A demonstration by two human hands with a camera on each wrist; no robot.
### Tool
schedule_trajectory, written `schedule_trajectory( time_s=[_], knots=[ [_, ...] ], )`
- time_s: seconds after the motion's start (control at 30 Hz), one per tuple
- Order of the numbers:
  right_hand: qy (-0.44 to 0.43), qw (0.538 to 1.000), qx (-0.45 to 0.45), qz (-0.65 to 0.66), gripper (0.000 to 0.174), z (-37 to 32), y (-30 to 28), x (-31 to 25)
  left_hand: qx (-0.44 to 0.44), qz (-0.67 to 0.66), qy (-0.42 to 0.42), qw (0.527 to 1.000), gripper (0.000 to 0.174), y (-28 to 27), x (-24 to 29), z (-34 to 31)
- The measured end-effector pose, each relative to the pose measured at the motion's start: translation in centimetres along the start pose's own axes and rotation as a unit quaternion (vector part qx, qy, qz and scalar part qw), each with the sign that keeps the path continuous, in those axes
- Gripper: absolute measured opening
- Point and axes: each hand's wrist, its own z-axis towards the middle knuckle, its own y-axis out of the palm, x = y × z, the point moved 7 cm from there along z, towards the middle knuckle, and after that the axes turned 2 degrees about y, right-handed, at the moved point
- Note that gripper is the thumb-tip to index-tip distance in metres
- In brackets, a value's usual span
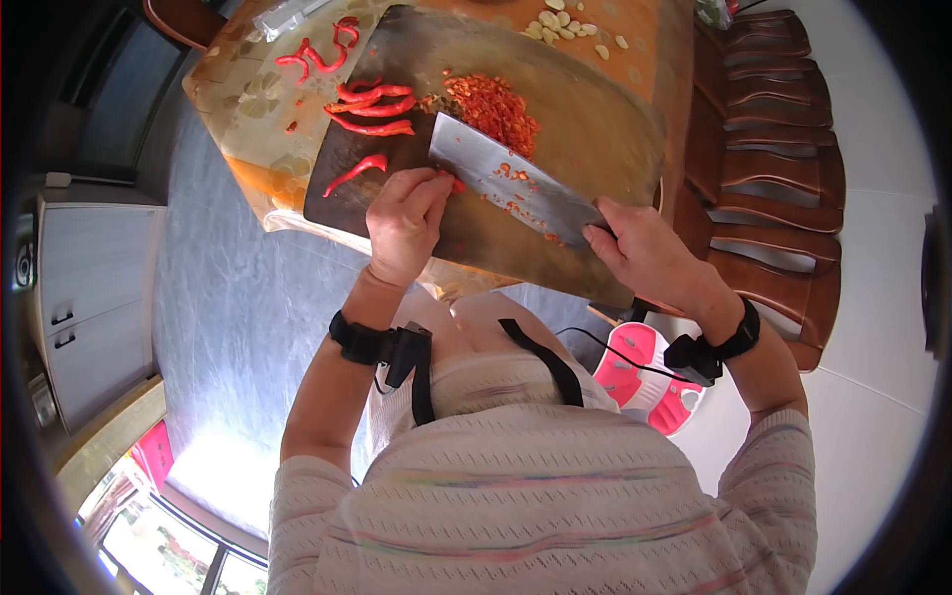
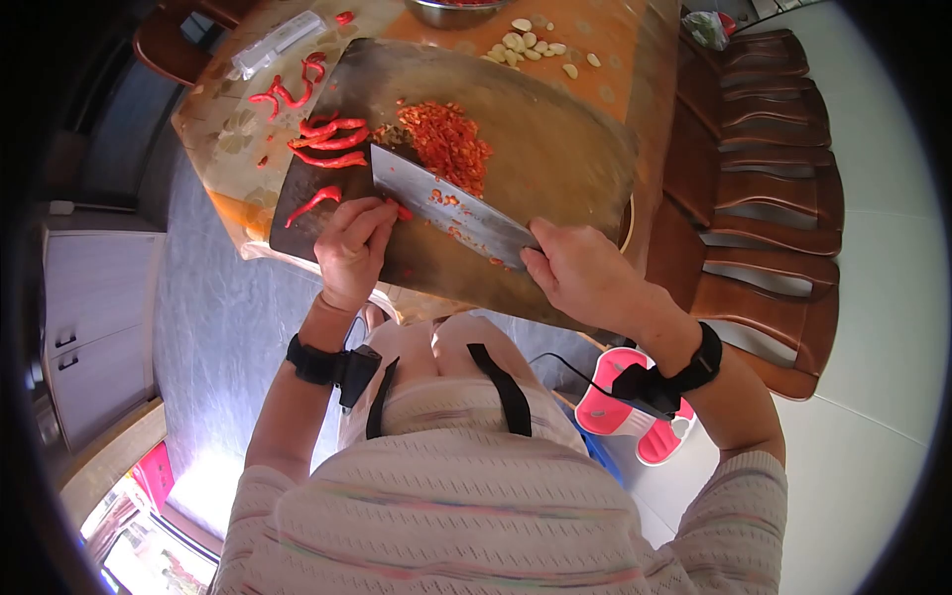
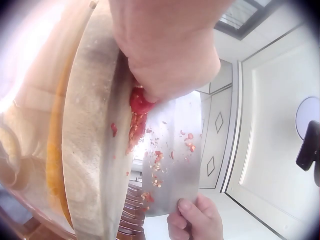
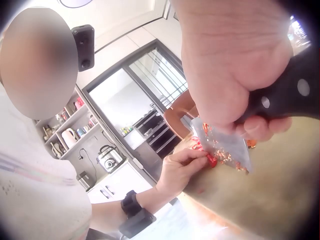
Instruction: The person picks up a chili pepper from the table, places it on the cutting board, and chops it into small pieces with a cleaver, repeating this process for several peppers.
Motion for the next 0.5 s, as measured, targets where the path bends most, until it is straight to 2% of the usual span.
schedule_trajectory(
  time_s=[0.1,0.2,0.27,0.5],
  knots=[
    [-0.026,0.999,0.031,-0.018,0.017,0.5,0.5,-0.1,-0.005,0.001,0.012,1.0,0.015,0.1,0.2,0.1],
    [-0.024,0.999,0.029,-0.01,0.017,0.3,0.5,-0.1,-0.006,-0.001,0.014,1.0,0.015,0.2,0.1,0.3],
    [0.012,1.0,-0.002,-0.008,0.019,-0.3,0.6,0.4,-0.003,-0.011,0.014,1.0,0.016,0.2,0.1,0.3],
    [0.001,1.0,0.0,-0.004,0.019,1.1,1.5,-0.2,-0.002,-0.014,0.009,1.0,0.015,0.1,-0.1,0.2]
  ],
)
